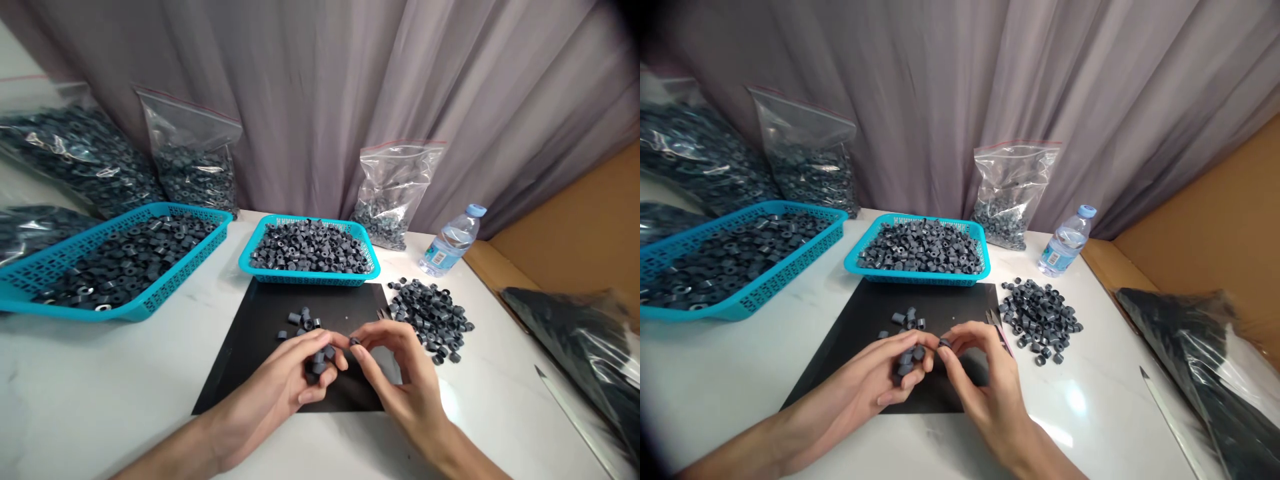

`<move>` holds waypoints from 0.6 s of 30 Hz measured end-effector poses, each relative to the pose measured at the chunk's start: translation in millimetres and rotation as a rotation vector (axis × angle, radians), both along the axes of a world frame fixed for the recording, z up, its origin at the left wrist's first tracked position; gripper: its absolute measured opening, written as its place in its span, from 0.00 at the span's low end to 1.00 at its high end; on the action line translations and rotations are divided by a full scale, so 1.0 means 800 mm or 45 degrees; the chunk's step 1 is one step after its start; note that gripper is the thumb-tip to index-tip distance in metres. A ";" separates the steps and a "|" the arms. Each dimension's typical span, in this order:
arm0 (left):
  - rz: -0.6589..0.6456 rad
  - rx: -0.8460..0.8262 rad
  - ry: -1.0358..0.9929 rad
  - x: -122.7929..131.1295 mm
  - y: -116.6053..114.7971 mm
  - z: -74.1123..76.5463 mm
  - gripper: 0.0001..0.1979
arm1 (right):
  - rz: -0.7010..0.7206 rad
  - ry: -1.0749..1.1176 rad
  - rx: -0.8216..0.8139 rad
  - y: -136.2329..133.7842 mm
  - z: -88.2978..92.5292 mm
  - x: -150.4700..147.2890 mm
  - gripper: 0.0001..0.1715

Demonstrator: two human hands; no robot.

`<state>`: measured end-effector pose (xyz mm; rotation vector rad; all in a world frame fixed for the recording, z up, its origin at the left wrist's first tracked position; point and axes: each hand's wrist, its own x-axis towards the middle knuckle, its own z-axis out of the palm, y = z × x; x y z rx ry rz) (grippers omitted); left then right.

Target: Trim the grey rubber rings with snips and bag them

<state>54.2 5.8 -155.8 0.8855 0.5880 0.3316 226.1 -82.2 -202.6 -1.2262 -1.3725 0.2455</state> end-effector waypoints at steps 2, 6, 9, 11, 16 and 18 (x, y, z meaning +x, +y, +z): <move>0.047 -0.031 0.006 0.000 0.001 0.000 0.15 | -0.010 -0.004 -0.006 0.000 -0.001 0.001 0.16; 0.032 -0.040 -0.012 -0.002 0.003 -0.002 0.13 | 0.032 -0.154 0.002 -0.002 0.002 0.006 0.11; 0.016 -0.051 -0.031 -0.003 0.001 -0.002 0.16 | 0.007 -0.196 0.031 -0.002 0.005 0.007 0.09; 0.015 -0.049 -0.026 -0.002 0.000 -0.002 0.17 | -0.057 -0.186 0.024 -0.002 0.007 0.008 0.07; 0.003 0.057 0.080 0.000 -0.001 0.000 0.13 | -0.133 -0.113 -0.040 0.001 0.009 0.009 0.05; -0.019 0.113 0.100 0.000 -0.001 -0.001 0.13 | -0.087 -0.125 -0.025 0.000 0.010 0.009 0.07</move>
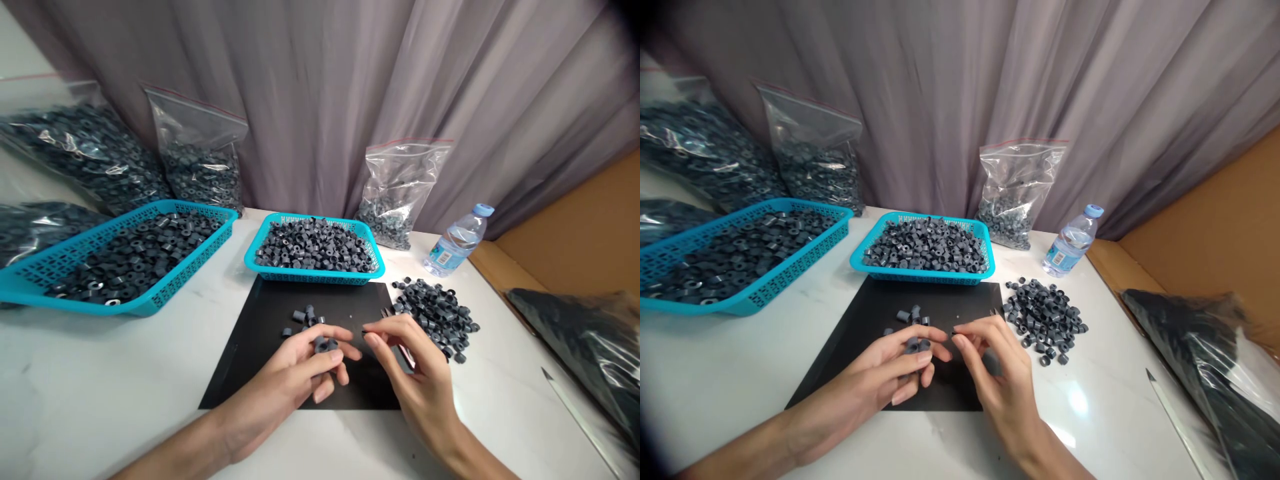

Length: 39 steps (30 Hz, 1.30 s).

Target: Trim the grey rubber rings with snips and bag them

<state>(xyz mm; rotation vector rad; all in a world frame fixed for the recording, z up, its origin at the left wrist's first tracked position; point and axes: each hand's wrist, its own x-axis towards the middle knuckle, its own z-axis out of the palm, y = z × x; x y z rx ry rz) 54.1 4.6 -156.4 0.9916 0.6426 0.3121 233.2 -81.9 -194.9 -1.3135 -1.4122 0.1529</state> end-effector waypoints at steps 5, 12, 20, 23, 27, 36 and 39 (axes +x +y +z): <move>0.001 0.035 -0.038 0.001 -0.002 -0.004 0.12 | 0.167 -0.089 -0.002 -0.003 0.003 -0.002 0.16; -0.016 -0.011 -0.110 0.000 -0.003 -0.003 0.13 | 0.165 -0.206 0.030 -0.004 0.001 0.000 0.20; 0.031 -0.163 -0.215 0.002 -0.002 -0.002 0.12 | 0.083 -0.027 -0.030 -0.007 0.003 -0.004 0.17; 0.107 -0.151 -0.171 0.004 0.005 0.002 0.17 | -0.012 0.065 -0.110 -0.002 -0.001 -0.001 0.13; 0.314 -0.033 -0.100 0.000 0.023 0.013 0.14 | 0.190 -0.146 -0.314 -0.001 -0.001 -0.002 0.10; 0.290 0.252 0.088 -0.015 0.053 0.013 0.22 | 0.499 -0.632 -0.455 -0.010 0.004 -0.016 0.22; 0.153 0.313 0.161 -0.012 0.043 0.013 0.21 | 0.501 -0.590 -0.434 -0.006 0.004 -0.015 0.22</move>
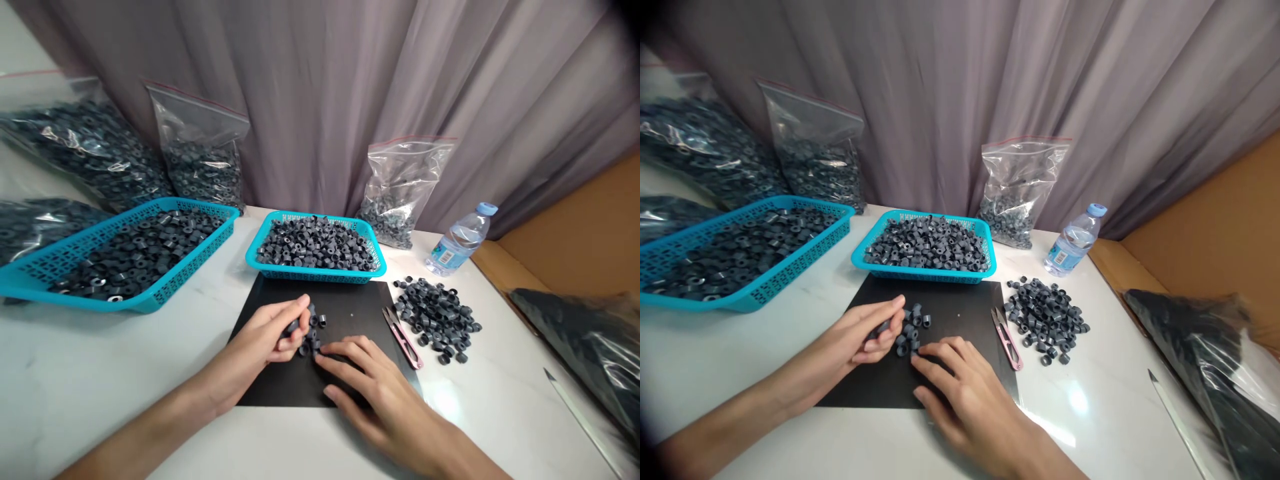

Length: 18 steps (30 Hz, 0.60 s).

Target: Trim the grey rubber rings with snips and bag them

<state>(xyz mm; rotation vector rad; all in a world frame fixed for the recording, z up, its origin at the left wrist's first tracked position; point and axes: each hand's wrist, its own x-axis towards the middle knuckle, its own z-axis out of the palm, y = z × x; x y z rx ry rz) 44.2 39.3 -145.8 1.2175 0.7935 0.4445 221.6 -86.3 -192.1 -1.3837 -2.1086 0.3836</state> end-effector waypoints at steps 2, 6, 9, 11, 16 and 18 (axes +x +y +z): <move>-0.058 0.050 0.064 0.003 -0.004 0.000 0.21 | -0.012 0.033 0.007 0.002 0.000 0.002 0.22; -0.085 0.104 0.101 0.004 -0.003 -0.003 0.22 | -0.043 0.038 0.026 0.002 -0.003 0.005 0.21; -0.048 0.093 0.087 0.002 0.001 -0.004 0.21 | -0.039 0.000 0.037 0.001 -0.005 0.005 0.20; -0.034 0.081 0.084 0.001 0.003 -0.005 0.20 | -0.034 -0.042 0.037 0.001 -0.005 0.004 0.20; -0.105 0.098 0.106 -0.001 0.004 -0.009 0.20 | -0.005 -0.087 0.086 0.002 -0.003 0.001 0.21; -0.124 0.204 0.137 -0.001 0.005 -0.012 0.20 | -0.005 -0.036 0.087 0.002 -0.002 0.003 0.22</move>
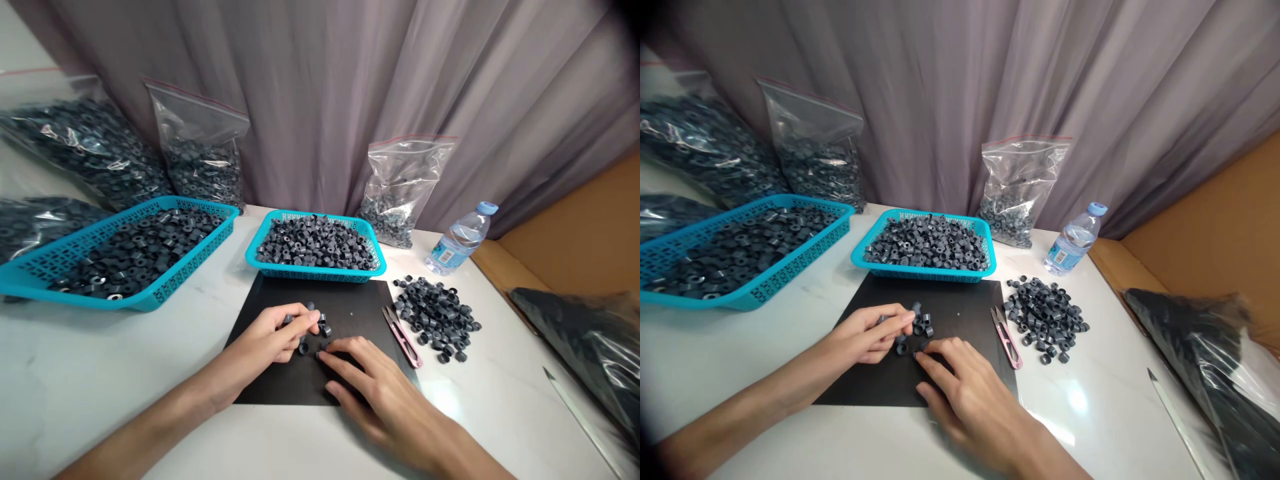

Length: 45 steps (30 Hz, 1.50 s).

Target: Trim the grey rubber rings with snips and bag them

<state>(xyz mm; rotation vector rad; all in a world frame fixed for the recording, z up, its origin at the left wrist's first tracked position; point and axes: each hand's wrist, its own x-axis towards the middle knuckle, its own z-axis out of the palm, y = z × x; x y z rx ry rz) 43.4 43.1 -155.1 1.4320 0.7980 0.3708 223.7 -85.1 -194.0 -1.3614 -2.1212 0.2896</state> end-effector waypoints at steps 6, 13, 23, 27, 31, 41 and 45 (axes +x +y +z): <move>-0.098 0.442 0.235 0.000 -0.006 0.004 0.13 | -0.091 0.340 0.063 -0.004 -0.002 0.008 0.22; -0.151 0.634 0.174 -0.001 -0.025 0.010 0.12 | -0.098 0.418 0.203 -0.006 0.003 0.009 0.24; -0.265 0.492 0.172 0.005 -0.027 0.006 0.15 | -0.196 0.648 0.206 -0.001 -0.006 0.008 0.23; -0.346 0.348 0.152 0.005 -0.033 0.013 0.14 | -0.200 0.629 0.202 0.001 -0.003 0.008 0.18; -0.385 0.295 0.181 0.006 -0.036 0.021 0.15 | -0.177 0.622 0.201 0.000 0.001 0.008 0.14; -0.405 0.303 0.243 0.004 -0.041 0.023 0.17 | -0.215 0.631 0.228 0.001 0.000 0.006 0.12; -0.346 0.163 0.228 0.001 -0.041 0.014 0.18 | -0.196 0.599 0.249 0.000 0.002 0.007 0.16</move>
